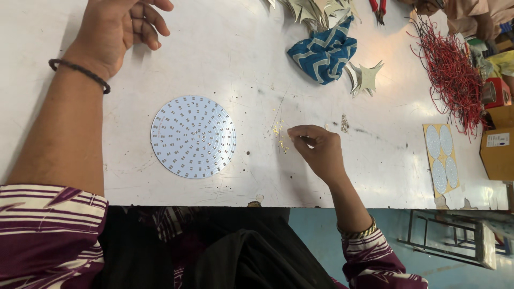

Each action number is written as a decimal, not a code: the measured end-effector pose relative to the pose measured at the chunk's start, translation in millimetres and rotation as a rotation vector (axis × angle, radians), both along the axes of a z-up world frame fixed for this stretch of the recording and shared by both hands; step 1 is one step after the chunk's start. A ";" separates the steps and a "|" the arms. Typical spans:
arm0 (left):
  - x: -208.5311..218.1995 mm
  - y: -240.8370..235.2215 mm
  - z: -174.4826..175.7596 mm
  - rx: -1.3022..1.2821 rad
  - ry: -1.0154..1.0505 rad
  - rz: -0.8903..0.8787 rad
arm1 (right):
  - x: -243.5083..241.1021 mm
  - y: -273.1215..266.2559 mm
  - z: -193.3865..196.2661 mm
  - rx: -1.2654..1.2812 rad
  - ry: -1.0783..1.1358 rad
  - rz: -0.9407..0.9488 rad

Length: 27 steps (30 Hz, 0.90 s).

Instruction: The person uses tweezers to pick up small yellow LED components from a pile on the table and places them one by one into designated spots on a circular LED board. The person continues this repetitive placement process throughout the clip.

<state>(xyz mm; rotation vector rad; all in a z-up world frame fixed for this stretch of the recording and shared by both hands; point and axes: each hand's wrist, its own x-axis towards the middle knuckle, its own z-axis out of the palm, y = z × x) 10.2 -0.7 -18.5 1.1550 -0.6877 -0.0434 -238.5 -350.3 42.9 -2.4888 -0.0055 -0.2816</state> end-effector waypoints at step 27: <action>-2.2 -0.4 -2.4 0.043 -0.009 0.008 | -29.1 13.3 -21.1 -0.088 0.032 -0.118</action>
